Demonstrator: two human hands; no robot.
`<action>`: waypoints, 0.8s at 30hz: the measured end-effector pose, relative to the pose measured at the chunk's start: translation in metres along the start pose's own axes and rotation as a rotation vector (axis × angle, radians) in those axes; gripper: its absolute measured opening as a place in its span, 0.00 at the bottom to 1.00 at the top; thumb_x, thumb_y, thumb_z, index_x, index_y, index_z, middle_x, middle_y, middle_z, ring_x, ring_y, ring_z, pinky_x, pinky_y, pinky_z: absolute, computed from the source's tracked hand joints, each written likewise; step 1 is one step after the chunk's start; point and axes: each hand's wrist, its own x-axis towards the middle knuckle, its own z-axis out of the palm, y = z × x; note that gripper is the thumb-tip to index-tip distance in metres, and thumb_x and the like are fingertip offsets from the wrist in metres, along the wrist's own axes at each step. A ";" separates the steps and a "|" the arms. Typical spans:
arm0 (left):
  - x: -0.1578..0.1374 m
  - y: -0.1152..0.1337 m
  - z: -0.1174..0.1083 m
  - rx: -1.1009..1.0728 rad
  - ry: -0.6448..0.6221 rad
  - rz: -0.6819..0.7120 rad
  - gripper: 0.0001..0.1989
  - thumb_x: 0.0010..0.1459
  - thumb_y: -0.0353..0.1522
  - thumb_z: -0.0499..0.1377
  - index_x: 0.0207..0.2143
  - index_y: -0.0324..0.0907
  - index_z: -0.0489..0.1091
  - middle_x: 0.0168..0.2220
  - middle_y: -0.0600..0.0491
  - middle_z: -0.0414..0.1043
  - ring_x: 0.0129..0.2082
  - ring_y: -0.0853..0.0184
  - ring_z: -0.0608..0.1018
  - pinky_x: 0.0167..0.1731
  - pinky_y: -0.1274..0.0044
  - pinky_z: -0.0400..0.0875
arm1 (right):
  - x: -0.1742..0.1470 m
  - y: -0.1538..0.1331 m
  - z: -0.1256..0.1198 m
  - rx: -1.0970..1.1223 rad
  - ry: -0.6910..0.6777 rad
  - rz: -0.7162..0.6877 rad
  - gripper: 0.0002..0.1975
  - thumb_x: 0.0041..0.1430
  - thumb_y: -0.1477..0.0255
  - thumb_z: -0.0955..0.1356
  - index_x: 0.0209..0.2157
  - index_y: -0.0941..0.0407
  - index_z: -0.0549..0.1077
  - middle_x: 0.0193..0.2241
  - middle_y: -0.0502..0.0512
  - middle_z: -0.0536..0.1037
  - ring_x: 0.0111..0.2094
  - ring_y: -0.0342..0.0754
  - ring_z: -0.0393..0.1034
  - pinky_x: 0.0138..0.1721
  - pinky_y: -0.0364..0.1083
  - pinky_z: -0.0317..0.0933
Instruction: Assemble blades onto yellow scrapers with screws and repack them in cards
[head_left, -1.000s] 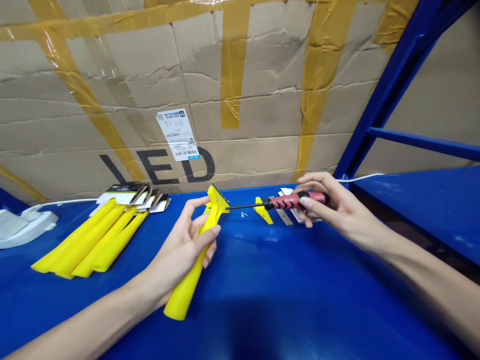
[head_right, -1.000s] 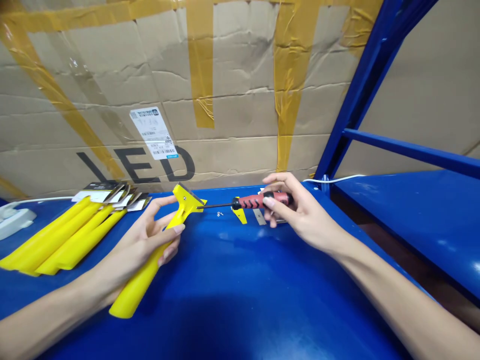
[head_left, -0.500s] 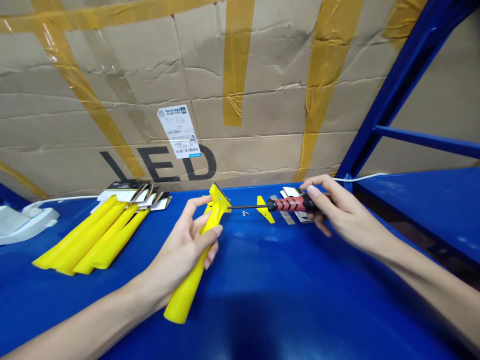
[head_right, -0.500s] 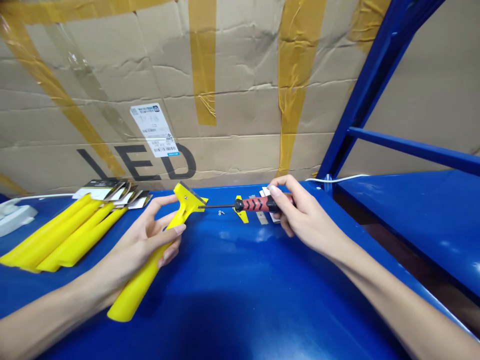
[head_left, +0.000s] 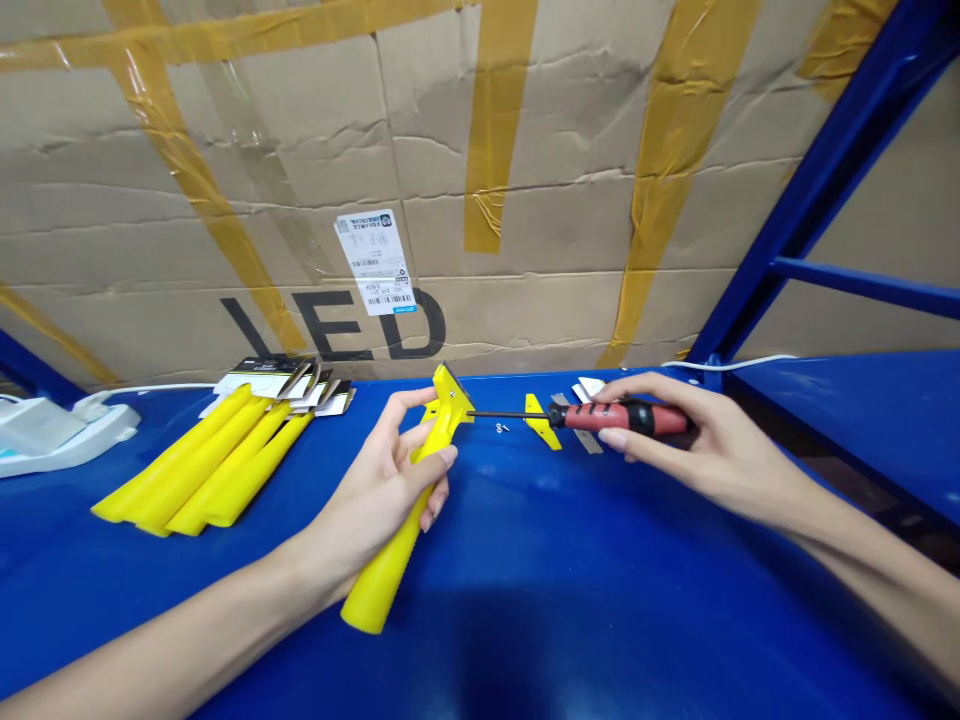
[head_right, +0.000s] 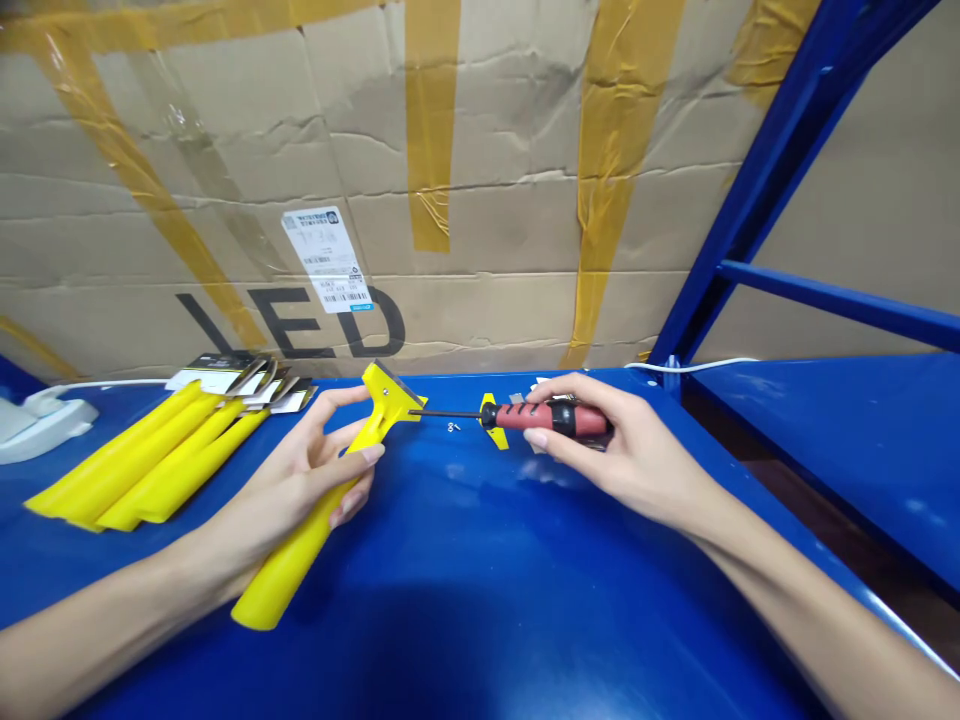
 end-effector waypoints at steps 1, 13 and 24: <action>0.000 0.000 0.000 -0.002 -0.011 0.000 0.26 0.61 0.32 0.64 0.57 0.49 0.57 0.28 0.61 0.69 0.17 0.77 0.65 0.16 0.85 0.62 | -0.001 0.001 -0.003 -0.093 0.009 -0.075 0.15 0.61 0.60 0.73 0.45 0.52 0.77 0.40 0.55 0.84 0.38 0.53 0.81 0.41 0.50 0.74; 0.002 0.000 -0.003 -0.010 -0.066 -0.029 0.25 0.59 0.31 0.66 0.55 0.49 0.58 0.33 0.60 0.70 0.17 0.80 0.66 0.17 0.85 0.62 | -0.004 -0.002 -0.002 -0.114 -0.067 0.027 0.17 0.59 0.61 0.73 0.49 0.52 0.82 0.42 0.56 0.86 0.41 0.57 0.82 0.41 0.52 0.75; 0.008 -0.007 -0.006 -0.148 -0.061 -0.131 0.33 0.55 0.30 0.67 0.60 0.48 0.56 0.21 0.61 0.68 0.13 0.77 0.64 0.16 0.85 0.55 | 0.005 0.000 -0.006 0.348 -0.181 0.454 0.22 0.58 0.51 0.72 0.34 0.57 0.84 0.21 0.53 0.76 0.15 0.37 0.51 0.15 0.41 0.40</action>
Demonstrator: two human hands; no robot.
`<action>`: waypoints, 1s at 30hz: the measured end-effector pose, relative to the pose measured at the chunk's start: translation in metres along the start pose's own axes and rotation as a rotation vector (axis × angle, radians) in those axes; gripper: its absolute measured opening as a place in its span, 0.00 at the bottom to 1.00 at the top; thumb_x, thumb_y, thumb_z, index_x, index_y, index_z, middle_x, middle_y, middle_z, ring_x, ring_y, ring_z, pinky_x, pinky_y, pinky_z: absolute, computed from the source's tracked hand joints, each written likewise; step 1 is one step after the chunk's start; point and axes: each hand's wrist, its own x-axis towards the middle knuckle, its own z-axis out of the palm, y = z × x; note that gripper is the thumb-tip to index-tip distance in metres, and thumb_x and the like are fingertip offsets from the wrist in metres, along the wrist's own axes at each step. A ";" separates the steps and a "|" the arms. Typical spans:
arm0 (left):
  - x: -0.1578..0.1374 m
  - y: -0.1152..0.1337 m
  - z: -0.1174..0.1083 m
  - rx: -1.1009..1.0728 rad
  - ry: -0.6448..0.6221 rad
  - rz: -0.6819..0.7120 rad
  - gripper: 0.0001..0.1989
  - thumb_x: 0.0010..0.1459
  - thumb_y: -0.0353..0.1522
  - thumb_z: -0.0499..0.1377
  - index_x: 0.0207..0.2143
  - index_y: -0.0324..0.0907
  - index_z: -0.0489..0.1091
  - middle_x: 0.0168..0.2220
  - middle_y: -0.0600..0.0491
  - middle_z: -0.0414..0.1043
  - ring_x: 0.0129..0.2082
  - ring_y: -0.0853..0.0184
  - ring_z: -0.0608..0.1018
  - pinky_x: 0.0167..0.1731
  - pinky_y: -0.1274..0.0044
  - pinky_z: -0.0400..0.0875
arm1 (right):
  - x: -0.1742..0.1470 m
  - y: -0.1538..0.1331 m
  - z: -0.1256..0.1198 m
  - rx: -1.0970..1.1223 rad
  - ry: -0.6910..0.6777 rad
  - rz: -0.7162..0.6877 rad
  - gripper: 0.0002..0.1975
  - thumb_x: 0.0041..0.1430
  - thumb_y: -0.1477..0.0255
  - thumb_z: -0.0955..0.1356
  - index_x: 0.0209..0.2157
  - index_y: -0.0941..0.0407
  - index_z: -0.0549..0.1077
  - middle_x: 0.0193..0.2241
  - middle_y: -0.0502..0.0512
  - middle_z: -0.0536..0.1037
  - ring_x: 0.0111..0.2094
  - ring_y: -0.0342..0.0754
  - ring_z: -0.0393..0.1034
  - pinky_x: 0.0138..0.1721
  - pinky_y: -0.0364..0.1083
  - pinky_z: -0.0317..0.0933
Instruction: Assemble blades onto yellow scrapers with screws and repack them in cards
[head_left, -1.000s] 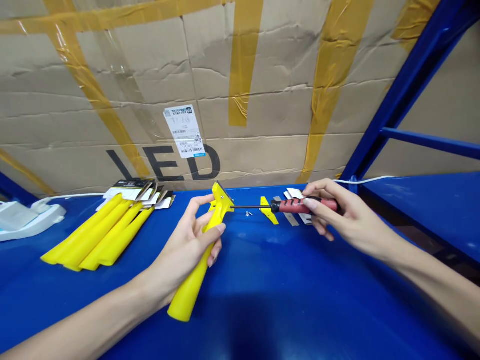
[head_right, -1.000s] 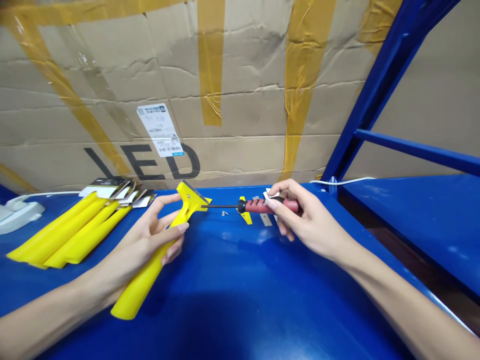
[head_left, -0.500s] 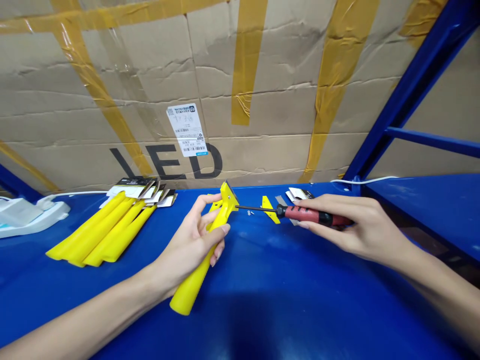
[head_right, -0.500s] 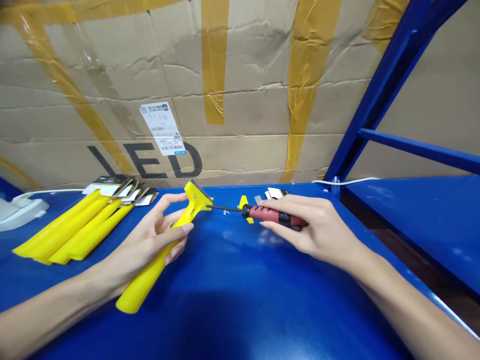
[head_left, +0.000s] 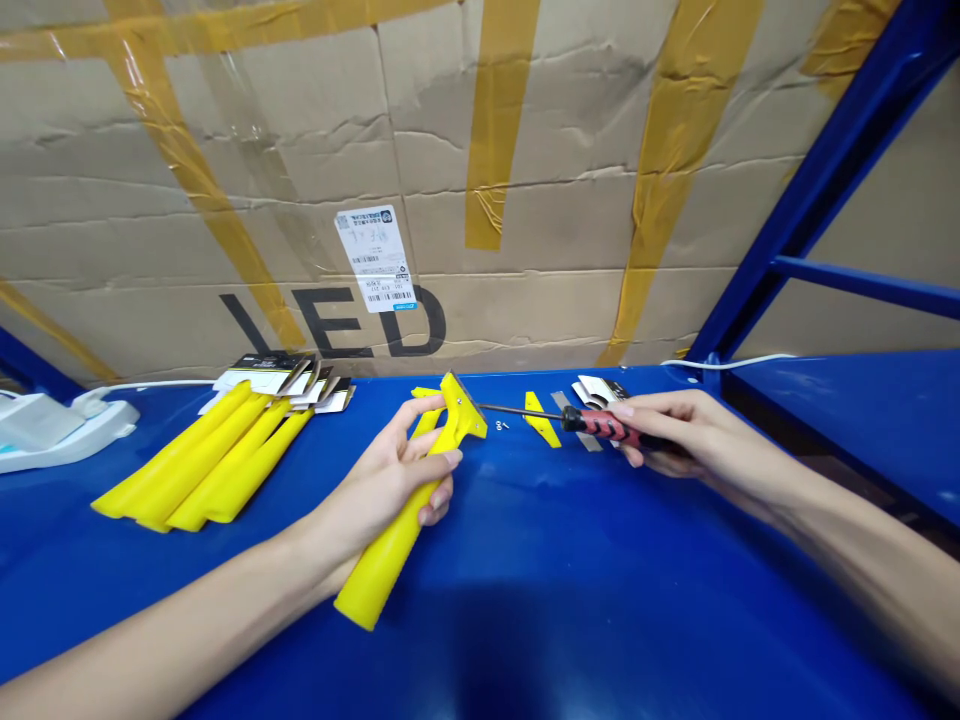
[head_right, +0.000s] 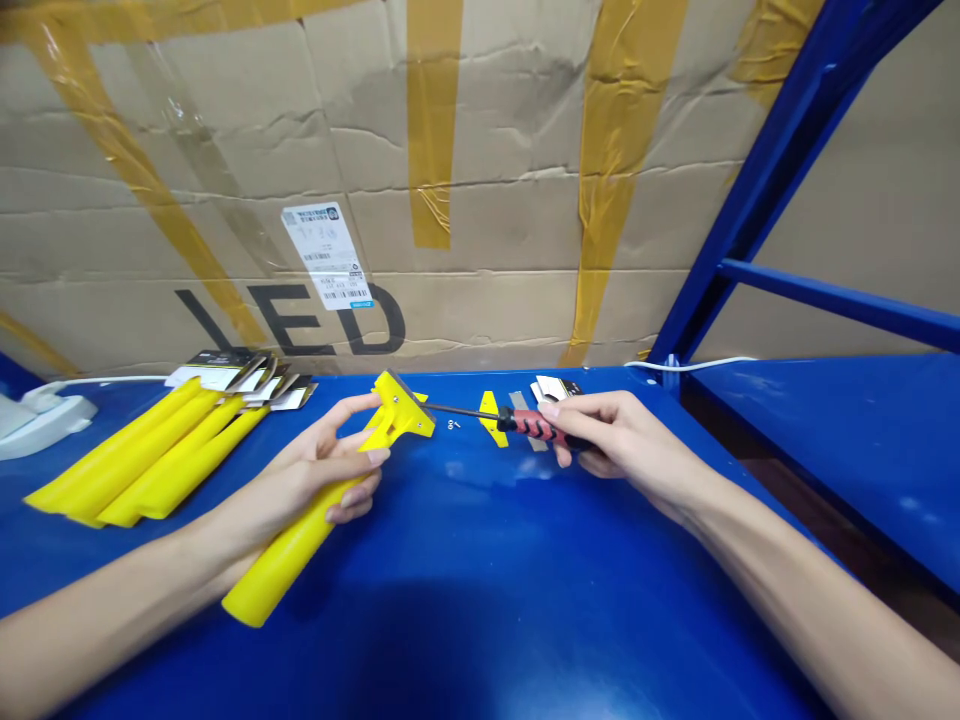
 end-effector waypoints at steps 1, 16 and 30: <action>0.001 0.000 0.000 -0.012 0.004 -0.006 0.34 0.55 0.30 0.67 0.60 0.48 0.55 0.20 0.61 0.68 0.13 0.77 0.64 0.16 0.85 0.55 | 0.000 0.001 -0.001 0.012 0.015 -0.032 0.21 0.58 0.52 0.72 0.35 0.56 0.84 0.23 0.54 0.78 0.16 0.37 0.53 0.16 0.41 0.42; -0.002 0.005 0.002 -0.012 -0.056 -0.103 0.34 0.59 0.31 0.65 0.63 0.49 0.51 0.19 0.60 0.67 0.14 0.76 0.64 0.18 0.85 0.56 | -0.007 -0.004 0.006 -0.130 0.209 -0.288 0.12 0.56 0.58 0.76 0.40 0.47 0.85 0.38 0.55 0.87 0.34 0.53 0.80 0.20 0.44 0.64; -0.003 0.007 0.004 -0.128 -0.085 -0.140 0.30 0.57 0.29 0.67 0.57 0.49 0.56 0.21 0.62 0.65 0.13 0.77 0.64 0.17 0.85 0.52 | -0.008 -0.003 0.005 -0.102 0.198 -0.281 0.14 0.54 0.57 0.77 0.41 0.47 0.85 0.39 0.55 0.86 0.43 0.61 0.82 0.45 0.60 0.77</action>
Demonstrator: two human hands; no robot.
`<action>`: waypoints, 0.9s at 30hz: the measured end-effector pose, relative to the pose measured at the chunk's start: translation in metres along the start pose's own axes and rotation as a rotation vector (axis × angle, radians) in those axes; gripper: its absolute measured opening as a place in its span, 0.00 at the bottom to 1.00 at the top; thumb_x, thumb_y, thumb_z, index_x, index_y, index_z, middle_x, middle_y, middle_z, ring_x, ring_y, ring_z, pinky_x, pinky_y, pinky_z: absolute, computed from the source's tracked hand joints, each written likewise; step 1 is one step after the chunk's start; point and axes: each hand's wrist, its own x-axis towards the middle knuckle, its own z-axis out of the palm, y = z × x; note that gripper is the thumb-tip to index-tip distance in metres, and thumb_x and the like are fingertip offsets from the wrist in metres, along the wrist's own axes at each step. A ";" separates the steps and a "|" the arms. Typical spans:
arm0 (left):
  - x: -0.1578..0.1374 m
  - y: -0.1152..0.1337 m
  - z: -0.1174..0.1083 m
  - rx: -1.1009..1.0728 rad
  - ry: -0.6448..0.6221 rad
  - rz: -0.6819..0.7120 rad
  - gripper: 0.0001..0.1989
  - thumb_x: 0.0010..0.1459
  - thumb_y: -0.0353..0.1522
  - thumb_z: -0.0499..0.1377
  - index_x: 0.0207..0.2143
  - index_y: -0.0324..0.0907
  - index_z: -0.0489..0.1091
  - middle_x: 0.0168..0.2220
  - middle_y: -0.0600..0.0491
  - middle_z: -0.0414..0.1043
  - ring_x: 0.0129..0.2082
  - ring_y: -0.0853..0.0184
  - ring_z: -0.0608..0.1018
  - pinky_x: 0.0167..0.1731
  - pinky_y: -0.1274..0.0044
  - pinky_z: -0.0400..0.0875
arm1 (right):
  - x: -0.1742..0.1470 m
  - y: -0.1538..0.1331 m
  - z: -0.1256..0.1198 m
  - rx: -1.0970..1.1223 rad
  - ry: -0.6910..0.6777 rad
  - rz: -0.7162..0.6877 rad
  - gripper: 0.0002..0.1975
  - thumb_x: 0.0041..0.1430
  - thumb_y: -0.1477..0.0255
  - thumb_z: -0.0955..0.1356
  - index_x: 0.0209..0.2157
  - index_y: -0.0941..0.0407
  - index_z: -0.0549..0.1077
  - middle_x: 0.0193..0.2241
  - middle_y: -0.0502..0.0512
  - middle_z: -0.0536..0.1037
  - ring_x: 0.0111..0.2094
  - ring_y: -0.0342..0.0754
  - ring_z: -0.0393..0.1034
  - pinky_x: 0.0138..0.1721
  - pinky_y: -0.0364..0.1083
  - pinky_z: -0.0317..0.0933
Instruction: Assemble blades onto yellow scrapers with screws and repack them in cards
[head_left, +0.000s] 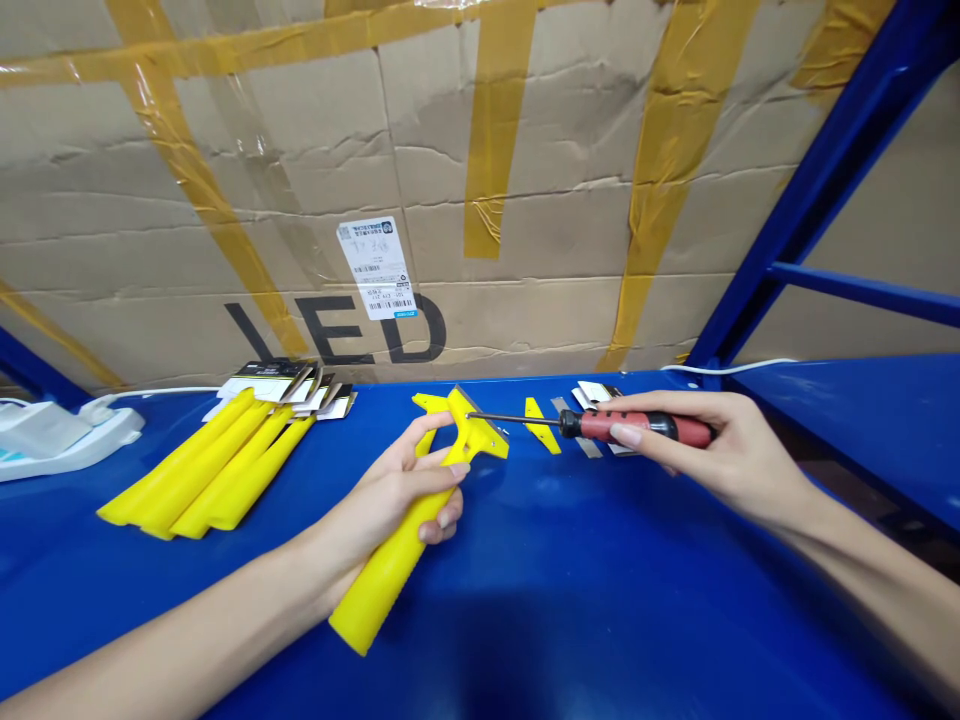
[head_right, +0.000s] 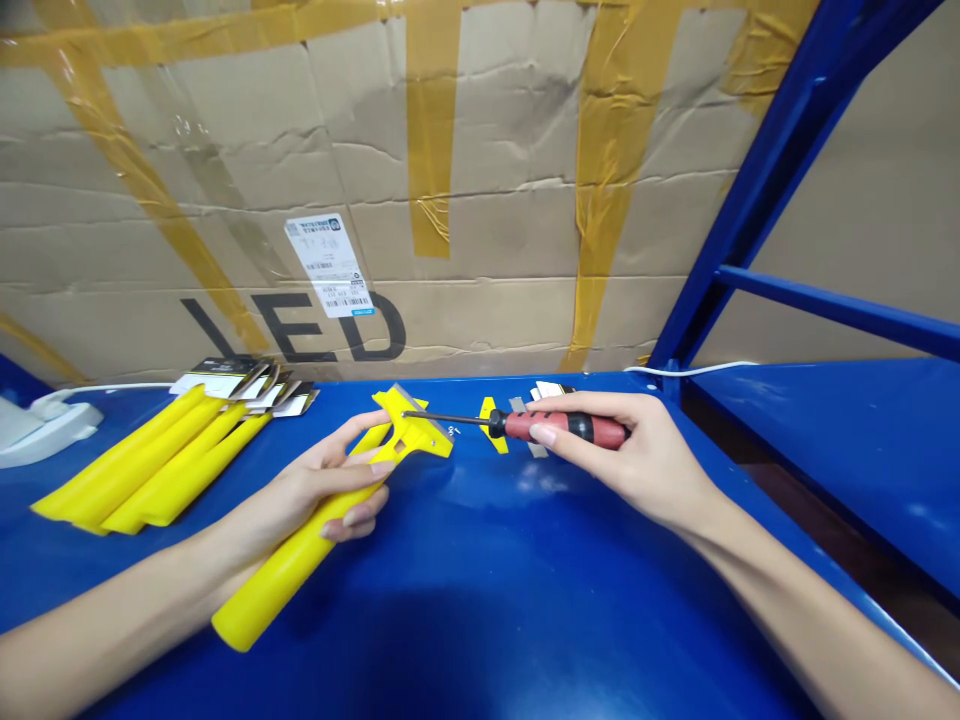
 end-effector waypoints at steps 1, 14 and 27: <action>0.000 0.001 0.000 -0.024 0.001 -0.007 0.30 0.56 0.28 0.67 0.56 0.49 0.56 0.22 0.62 0.66 0.14 0.77 0.65 0.17 0.85 0.51 | 0.000 0.001 0.000 -0.004 0.004 0.004 0.14 0.54 0.57 0.77 0.41 0.47 0.85 0.39 0.55 0.86 0.43 0.61 0.82 0.46 0.60 0.77; 0.004 -0.001 -0.003 -0.117 0.002 0.001 0.34 0.53 0.26 0.69 0.57 0.47 0.56 0.29 0.57 0.69 0.15 0.78 0.66 0.16 0.86 0.50 | -0.002 0.000 0.000 -0.026 -0.032 -0.065 0.15 0.54 0.61 0.77 0.44 0.47 0.84 0.43 0.54 0.86 0.46 0.61 0.81 0.51 0.61 0.75; -0.004 -0.007 0.008 0.110 0.159 0.211 0.31 0.58 0.31 0.67 0.60 0.47 0.58 0.30 0.59 0.68 0.20 0.77 0.67 0.17 0.86 0.59 | 0.000 -0.004 0.001 0.022 -0.078 0.036 0.19 0.58 0.56 0.74 0.46 0.50 0.75 0.42 0.56 0.81 0.33 0.48 0.75 0.31 0.45 0.69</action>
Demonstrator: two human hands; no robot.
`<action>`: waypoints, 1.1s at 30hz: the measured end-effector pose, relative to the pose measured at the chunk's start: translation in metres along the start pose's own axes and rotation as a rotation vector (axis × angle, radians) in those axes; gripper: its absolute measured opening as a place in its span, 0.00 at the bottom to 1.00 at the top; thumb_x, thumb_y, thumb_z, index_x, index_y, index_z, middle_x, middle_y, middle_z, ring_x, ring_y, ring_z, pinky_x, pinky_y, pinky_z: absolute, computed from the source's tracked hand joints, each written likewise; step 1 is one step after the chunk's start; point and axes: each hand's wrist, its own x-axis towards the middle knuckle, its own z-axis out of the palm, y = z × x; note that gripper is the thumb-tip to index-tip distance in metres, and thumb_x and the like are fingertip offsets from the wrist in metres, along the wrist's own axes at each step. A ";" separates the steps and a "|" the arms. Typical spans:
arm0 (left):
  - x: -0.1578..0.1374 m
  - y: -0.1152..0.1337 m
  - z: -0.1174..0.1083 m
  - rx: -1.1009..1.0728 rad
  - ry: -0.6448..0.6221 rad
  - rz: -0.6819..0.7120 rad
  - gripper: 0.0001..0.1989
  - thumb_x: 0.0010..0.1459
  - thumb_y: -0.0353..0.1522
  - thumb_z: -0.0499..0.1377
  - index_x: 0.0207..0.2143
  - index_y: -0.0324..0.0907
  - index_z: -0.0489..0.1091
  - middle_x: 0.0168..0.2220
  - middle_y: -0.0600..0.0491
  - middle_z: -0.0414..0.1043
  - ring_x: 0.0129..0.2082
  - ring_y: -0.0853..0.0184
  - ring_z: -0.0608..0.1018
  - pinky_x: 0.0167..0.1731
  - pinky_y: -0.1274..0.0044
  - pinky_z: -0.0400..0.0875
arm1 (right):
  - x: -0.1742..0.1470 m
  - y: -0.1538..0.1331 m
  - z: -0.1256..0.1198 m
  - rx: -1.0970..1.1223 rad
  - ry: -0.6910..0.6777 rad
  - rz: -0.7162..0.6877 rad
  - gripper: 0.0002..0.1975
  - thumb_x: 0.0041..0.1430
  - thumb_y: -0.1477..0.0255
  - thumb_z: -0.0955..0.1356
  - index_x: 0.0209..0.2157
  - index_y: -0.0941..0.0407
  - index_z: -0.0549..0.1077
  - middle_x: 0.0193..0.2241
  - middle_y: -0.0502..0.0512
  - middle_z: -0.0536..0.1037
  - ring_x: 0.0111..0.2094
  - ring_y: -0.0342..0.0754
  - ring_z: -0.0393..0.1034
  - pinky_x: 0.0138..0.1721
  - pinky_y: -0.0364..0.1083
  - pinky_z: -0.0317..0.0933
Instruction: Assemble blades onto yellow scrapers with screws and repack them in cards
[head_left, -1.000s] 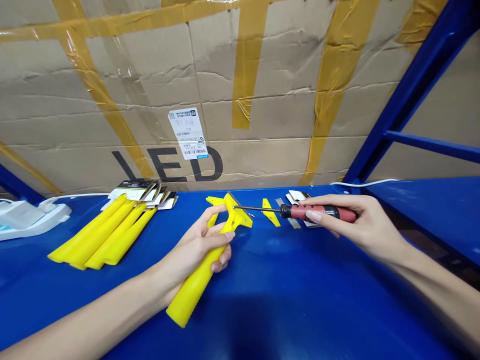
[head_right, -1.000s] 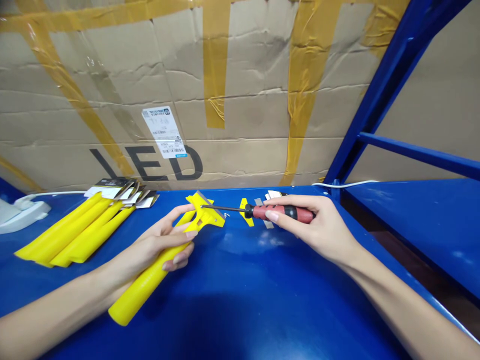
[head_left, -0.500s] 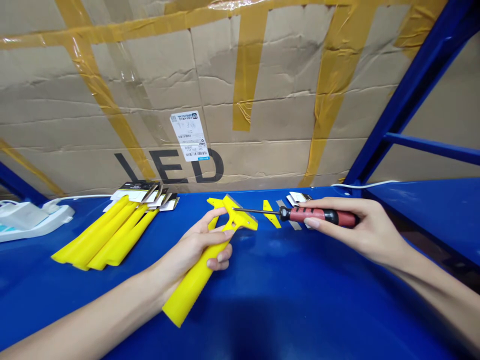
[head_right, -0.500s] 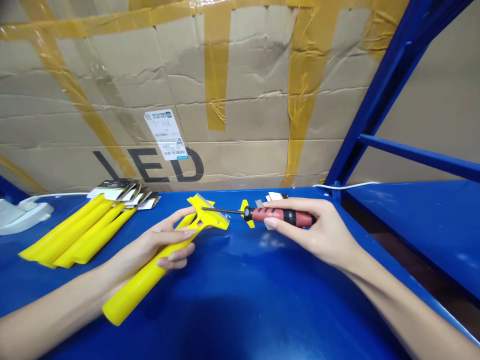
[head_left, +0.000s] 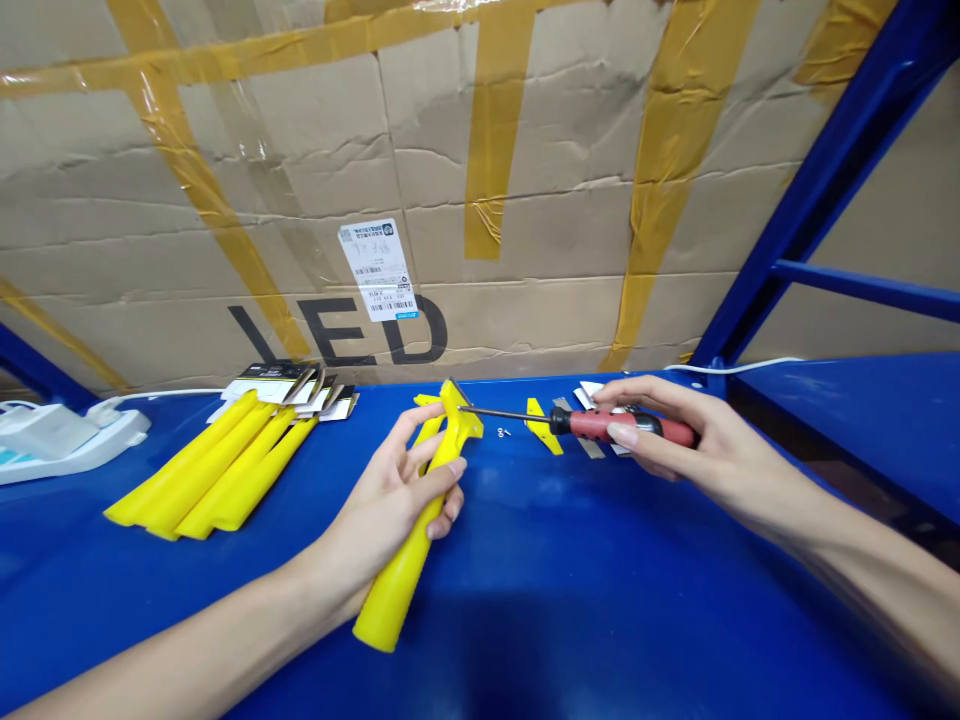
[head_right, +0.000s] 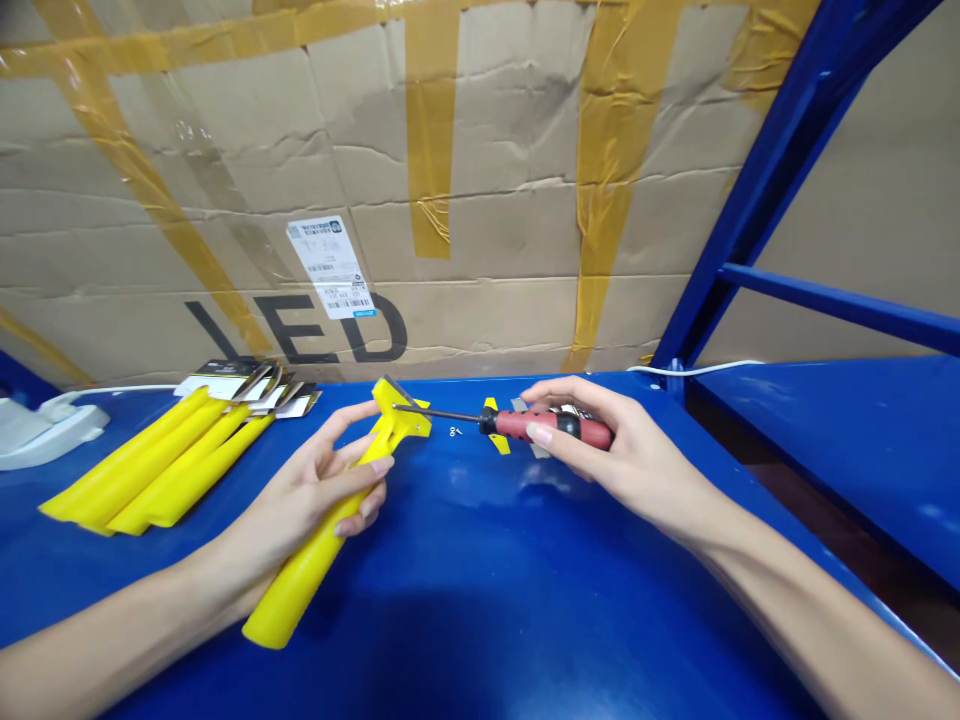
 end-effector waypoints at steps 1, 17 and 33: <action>0.001 0.001 -0.001 0.007 0.010 0.024 0.30 0.58 0.30 0.67 0.60 0.47 0.59 0.29 0.59 0.68 0.20 0.77 0.67 0.17 0.86 0.59 | 0.000 0.001 -0.001 0.037 -0.046 0.003 0.19 0.58 0.57 0.74 0.48 0.49 0.73 0.43 0.55 0.80 0.31 0.46 0.73 0.29 0.44 0.67; -0.002 0.006 -0.003 0.086 0.004 0.174 0.28 0.61 0.30 0.65 0.60 0.48 0.59 0.30 0.58 0.70 0.21 0.75 0.70 0.16 0.87 0.63 | 0.002 0.010 0.009 0.471 -0.059 0.115 0.23 0.56 0.63 0.76 0.49 0.48 0.66 0.33 0.51 0.77 0.26 0.44 0.69 0.26 0.43 0.62; -0.002 -0.004 -0.004 0.101 -0.024 0.112 0.26 0.62 0.31 0.63 0.60 0.48 0.59 0.27 0.59 0.69 0.19 0.76 0.68 0.16 0.86 0.62 | 0.003 0.006 0.008 0.245 0.069 0.048 0.17 0.63 0.53 0.70 0.41 0.51 0.67 0.19 0.44 0.68 0.14 0.38 0.55 0.16 0.40 0.47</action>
